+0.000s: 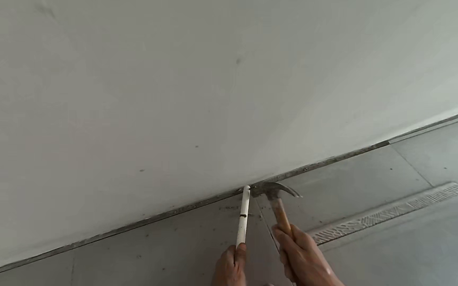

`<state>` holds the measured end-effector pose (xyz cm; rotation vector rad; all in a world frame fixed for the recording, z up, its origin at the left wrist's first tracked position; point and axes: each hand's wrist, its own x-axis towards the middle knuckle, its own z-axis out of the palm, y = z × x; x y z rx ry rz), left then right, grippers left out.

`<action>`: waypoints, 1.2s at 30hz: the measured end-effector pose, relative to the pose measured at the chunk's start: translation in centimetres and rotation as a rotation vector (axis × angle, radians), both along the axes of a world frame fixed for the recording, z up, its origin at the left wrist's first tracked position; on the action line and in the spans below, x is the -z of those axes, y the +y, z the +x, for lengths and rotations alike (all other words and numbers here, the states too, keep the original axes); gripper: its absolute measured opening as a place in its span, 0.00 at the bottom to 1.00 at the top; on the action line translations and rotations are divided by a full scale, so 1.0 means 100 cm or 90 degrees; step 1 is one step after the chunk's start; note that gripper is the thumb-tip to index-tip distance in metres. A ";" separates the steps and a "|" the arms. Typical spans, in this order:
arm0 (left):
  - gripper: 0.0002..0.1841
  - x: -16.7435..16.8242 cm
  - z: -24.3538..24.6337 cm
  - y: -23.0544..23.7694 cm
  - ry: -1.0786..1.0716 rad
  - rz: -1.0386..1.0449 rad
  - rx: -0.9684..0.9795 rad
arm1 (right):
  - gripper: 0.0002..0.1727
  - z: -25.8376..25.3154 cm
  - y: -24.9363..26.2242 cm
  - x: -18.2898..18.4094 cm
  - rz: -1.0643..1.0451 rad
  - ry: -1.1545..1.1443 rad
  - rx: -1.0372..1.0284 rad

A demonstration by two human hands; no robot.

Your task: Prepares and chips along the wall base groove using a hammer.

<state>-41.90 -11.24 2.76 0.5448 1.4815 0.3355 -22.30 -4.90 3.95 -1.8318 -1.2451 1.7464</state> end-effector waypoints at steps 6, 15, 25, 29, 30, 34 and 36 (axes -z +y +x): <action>0.28 -0.001 0.000 -0.002 0.001 -0.008 0.015 | 0.16 -0.008 -0.004 -0.002 0.094 0.028 0.129; 0.28 0.000 0.006 -0.003 0.016 -0.005 0.018 | 0.15 -0.009 0.006 -0.003 0.073 0.009 0.128; 0.26 -0.009 0.038 -0.003 0.029 0.008 -0.074 | 0.15 -0.002 0.007 0.000 -0.019 0.047 0.089; 0.26 -0.002 0.018 -0.017 0.005 0.006 -0.053 | 0.15 0.012 0.004 -0.005 0.076 0.100 0.194; 0.26 -0.001 0.013 -0.016 0.006 0.016 -0.024 | 0.15 0.016 0.007 -0.008 0.094 0.117 0.222; 0.29 0.006 0.001 -0.016 0.013 0.043 0.039 | 0.15 0.026 0.010 -0.020 0.120 0.136 0.238; 0.29 0.015 -0.011 -0.020 0.006 0.030 0.010 | 0.15 0.021 0.006 -0.021 0.156 0.135 0.228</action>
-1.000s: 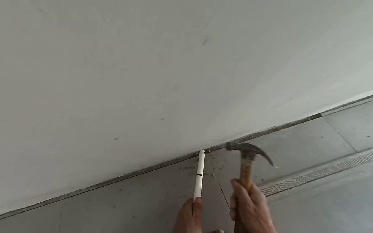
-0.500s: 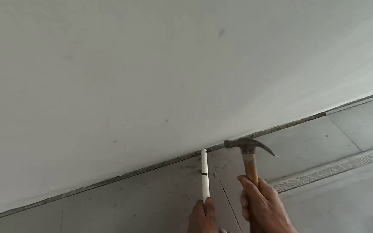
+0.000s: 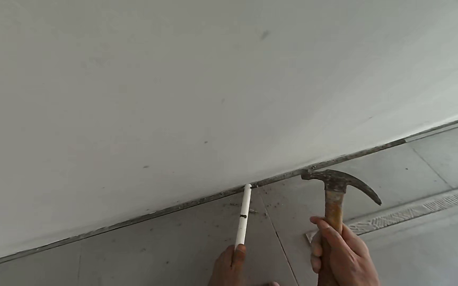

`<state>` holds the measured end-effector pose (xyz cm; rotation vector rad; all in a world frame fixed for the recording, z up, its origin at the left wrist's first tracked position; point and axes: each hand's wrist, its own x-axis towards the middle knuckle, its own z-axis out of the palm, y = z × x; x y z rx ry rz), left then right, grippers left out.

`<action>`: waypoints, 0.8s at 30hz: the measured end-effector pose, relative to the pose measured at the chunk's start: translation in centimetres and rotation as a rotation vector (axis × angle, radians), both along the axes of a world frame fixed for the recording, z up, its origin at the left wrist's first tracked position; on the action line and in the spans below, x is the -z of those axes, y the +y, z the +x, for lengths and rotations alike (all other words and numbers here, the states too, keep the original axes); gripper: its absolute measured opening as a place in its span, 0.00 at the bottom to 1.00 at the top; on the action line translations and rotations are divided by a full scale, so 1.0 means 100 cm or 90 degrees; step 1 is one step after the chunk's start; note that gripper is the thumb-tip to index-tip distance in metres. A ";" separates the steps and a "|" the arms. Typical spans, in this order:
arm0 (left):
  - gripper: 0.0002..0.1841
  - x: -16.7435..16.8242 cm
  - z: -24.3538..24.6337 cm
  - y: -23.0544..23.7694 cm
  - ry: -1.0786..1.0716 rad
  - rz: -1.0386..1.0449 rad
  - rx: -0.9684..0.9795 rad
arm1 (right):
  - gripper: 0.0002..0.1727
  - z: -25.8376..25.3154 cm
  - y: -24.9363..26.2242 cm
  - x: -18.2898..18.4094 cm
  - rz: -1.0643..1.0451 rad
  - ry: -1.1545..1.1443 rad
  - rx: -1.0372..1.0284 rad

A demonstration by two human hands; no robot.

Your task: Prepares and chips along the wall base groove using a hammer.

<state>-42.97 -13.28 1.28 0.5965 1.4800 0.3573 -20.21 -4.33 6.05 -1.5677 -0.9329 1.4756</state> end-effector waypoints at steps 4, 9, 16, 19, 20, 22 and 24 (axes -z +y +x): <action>0.26 -0.002 -0.017 -0.009 -0.019 -0.037 -0.033 | 0.16 -0.033 -0.015 0.016 0.019 -0.044 -0.054; 0.26 -0.004 -0.020 -0.010 -0.036 -0.036 -0.054 | 0.17 -0.048 -0.023 0.032 -0.124 -0.066 -0.176; 0.25 0.000 -0.021 -0.014 -0.052 -0.032 -0.070 | 0.17 -0.058 -0.030 0.030 -0.065 -0.080 -0.161; 0.26 -0.002 -0.023 -0.012 -0.053 -0.034 -0.061 | 0.18 -0.053 -0.027 0.029 -0.132 -0.092 -0.223; 0.26 -0.003 -0.025 -0.011 -0.050 -0.036 -0.053 | 0.19 -0.052 -0.029 0.026 -0.101 -0.089 -0.203; 0.27 -0.003 -0.026 -0.013 -0.044 -0.039 -0.051 | 0.18 -0.054 -0.035 0.022 0.002 -0.075 -0.132; 0.26 -0.001 -0.026 -0.015 -0.048 -0.033 -0.056 | 0.15 -0.065 -0.035 0.024 0.057 -0.050 -0.065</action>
